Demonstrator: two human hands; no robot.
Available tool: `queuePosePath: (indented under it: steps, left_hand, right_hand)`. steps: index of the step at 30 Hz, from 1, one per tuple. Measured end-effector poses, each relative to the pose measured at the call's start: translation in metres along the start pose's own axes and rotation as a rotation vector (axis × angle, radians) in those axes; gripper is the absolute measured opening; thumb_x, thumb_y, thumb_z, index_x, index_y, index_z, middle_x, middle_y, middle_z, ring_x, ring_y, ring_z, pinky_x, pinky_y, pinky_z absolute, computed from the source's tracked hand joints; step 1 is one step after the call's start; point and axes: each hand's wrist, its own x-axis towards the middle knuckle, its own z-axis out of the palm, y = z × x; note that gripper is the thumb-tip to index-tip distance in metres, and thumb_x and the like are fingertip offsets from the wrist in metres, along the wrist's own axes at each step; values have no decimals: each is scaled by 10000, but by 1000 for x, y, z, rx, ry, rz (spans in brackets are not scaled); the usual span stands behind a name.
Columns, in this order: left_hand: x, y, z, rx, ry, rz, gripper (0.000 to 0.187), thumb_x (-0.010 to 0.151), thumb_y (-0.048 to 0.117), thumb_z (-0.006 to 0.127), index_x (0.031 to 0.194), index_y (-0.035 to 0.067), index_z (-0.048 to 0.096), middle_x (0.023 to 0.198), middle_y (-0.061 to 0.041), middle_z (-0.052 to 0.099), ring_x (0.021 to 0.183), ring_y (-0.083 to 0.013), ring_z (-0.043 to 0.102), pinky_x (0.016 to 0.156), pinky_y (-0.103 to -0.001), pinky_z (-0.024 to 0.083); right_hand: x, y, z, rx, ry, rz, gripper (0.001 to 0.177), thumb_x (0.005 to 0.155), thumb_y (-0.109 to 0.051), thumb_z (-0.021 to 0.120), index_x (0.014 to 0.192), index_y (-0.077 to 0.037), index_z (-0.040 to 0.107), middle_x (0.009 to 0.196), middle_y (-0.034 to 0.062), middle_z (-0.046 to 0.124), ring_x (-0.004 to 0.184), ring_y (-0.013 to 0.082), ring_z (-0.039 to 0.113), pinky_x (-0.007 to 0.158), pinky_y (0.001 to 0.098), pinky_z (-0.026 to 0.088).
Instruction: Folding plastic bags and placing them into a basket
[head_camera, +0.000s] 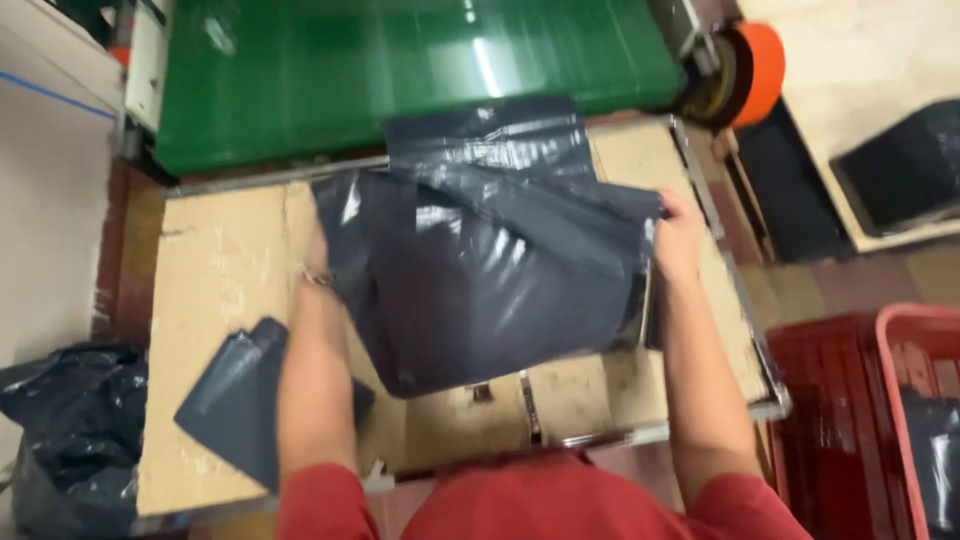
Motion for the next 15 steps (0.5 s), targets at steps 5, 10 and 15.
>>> queuePosePath:
  steps: [5,10,15]
  left_hand:
    - [62,-187,16,-117,557,-284,702,1031,544,418,1579,117,319,1558,-89,322,1433,-218,277,1206,-387,204]
    - [83,-230,26,468,760,-546,456,836,540,782,1165,231,715,1185,-6,748,1164,-213,683,990,-390,562]
    - [73,-183,35,844,504,-854,445,815,550,612,1203,334,641,1269,61,691,1210,-221,658,971,-479,570]
  right_hand:
    - [86,219,100,37,-8,522,100,851,-174,780,787,-111,736,602,77,631,524,183,626,482,317,470]
    - [93,285,121,-509,-304,508,283,829,-377,829,1038,-187,806,937,90,775,955,327,744,787,443,564]
    - [129,241,119,-690,-448,242,641,855,-534,795,1245,-32,712,1332,223,592,1314,504,470,1120,611,363]
